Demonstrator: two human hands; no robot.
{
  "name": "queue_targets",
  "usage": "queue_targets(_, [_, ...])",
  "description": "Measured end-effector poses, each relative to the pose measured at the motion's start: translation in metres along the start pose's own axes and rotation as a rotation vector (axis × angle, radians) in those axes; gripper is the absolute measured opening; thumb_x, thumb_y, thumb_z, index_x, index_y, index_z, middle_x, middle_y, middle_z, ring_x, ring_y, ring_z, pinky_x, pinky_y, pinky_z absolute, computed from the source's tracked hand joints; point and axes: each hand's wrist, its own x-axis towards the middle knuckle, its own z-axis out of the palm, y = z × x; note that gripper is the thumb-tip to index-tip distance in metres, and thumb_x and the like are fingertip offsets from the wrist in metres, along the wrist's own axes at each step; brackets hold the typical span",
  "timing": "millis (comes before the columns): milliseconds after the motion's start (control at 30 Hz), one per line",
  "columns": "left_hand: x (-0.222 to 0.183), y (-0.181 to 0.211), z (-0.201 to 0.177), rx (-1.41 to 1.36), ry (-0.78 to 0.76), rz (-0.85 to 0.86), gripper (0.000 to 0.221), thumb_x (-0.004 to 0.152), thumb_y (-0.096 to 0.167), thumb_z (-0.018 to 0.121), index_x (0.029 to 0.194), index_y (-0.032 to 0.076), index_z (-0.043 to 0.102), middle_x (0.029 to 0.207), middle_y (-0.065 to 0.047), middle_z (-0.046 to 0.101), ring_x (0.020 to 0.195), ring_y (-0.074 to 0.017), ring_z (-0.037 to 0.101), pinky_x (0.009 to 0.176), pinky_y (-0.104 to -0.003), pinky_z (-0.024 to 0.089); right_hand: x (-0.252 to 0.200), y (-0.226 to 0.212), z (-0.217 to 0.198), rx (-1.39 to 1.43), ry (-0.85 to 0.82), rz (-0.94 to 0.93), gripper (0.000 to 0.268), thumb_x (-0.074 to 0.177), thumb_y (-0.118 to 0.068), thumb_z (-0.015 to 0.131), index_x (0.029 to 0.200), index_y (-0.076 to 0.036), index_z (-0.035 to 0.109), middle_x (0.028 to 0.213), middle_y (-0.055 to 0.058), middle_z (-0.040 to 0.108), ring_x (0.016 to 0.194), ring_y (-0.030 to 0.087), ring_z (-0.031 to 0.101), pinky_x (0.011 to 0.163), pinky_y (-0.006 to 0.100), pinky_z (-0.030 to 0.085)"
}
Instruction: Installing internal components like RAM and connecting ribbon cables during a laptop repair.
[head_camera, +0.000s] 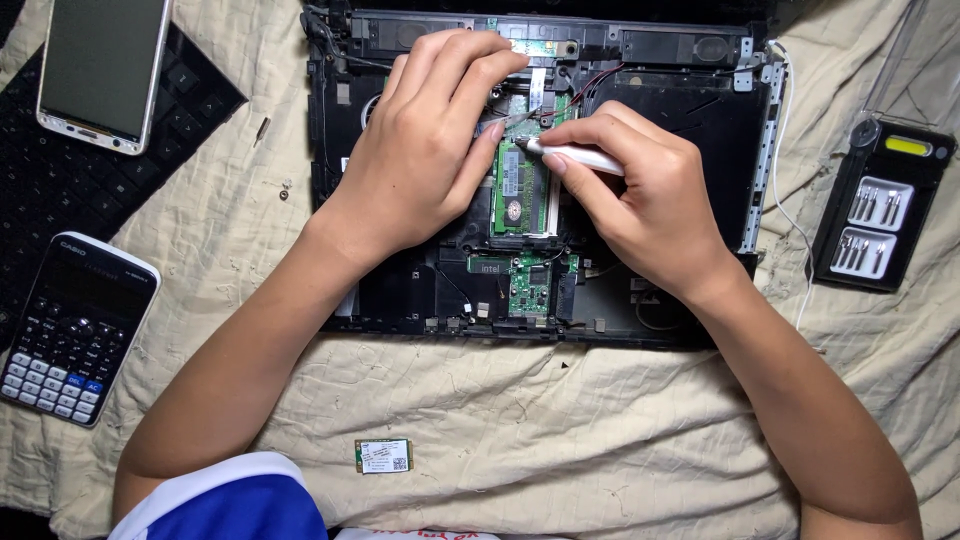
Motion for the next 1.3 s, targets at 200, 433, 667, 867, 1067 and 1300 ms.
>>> queue_targets(200, [0.000, -0.001, 0.000, 0.009, -0.003, 0.008, 0.043, 0.092, -0.004, 0.067, 0.134, -0.005, 0.054, 0.134, -0.018, 0.054, 0.124, -0.0351, 0.053, 0.104, -0.045, 0.043, 0.001, 0.005, -0.001, -0.019, 0.020, -0.016, 0.011, 0.101, 0.009, 0.070, 0.112, 0.011, 0.071, 0.090, 0.012, 0.062, 0.069, 0.016, 0.049, 0.062, 0.026, 0.040])
queue_targets(433, [0.000, -0.001, 0.001, 0.012, -0.004, 0.000, 0.042, 0.094, -0.002, 0.067, 0.134, -0.004, 0.053, 0.135, -0.018, 0.053, 0.125, -0.0356, 0.052, 0.105, -0.045, 0.043, -0.004, 0.008, -0.005, 0.032, 0.048, -0.015, 0.010, 0.097, 0.014, 0.070, 0.106, 0.012, 0.072, 0.088, 0.012, 0.064, 0.067, 0.015, 0.050, 0.060, 0.025, 0.038])
queue_targets(667, [-0.001, -0.002, -0.002, -0.019, -0.026, 0.034, 0.048, 0.089, -0.004, 0.068, 0.135, -0.004, 0.053, 0.136, -0.019, 0.052, 0.126, -0.0356, 0.051, 0.105, -0.045, 0.041, -0.006, 0.007, -0.005, -0.003, 0.020, -0.034, 0.010, 0.089, 0.014, 0.071, 0.098, 0.010, 0.073, 0.082, 0.010, 0.063, 0.059, 0.014, 0.046, 0.054, 0.025, 0.034])
queue_targets(867, [-0.001, -0.004, -0.005, -0.029, -0.086, 0.056, 0.058, 0.085, 0.004, 0.073, 0.138, -0.002, 0.052, 0.139, -0.020, 0.048, 0.130, -0.0367, 0.046, 0.108, -0.047, 0.039, -0.005, 0.007, -0.004, -0.013, 0.003, -0.028, 0.009, 0.089, 0.012, 0.073, 0.098, 0.009, 0.073, 0.082, 0.009, 0.063, 0.059, 0.013, 0.046, 0.053, 0.024, 0.035])
queue_targets(1067, [-0.002, -0.003, -0.005, -0.023, -0.092, 0.054, 0.061, 0.084, 0.008, 0.075, 0.139, -0.002, 0.052, 0.141, -0.020, 0.047, 0.130, -0.0368, 0.046, 0.108, -0.046, 0.038, -0.006, 0.008, -0.004, -0.029, 0.009, -0.069, 0.011, 0.089, 0.013, 0.074, 0.099, 0.010, 0.073, 0.083, 0.010, 0.064, 0.059, 0.013, 0.047, 0.053, 0.024, 0.035])
queue_targets(1300, [-0.001, -0.002, -0.005, -0.034, -0.102, 0.039, 0.058, 0.088, 0.011, 0.076, 0.139, -0.002, 0.050, 0.141, -0.020, 0.047, 0.131, -0.0372, 0.045, 0.109, -0.047, 0.037, -0.006, 0.008, -0.004, -0.042, -0.002, -0.062, 0.010, 0.089, 0.013, 0.075, 0.098, 0.009, 0.073, 0.082, 0.009, 0.064, 0.059, 0.013, 0.047, 0.053, 0.025, 0.035])
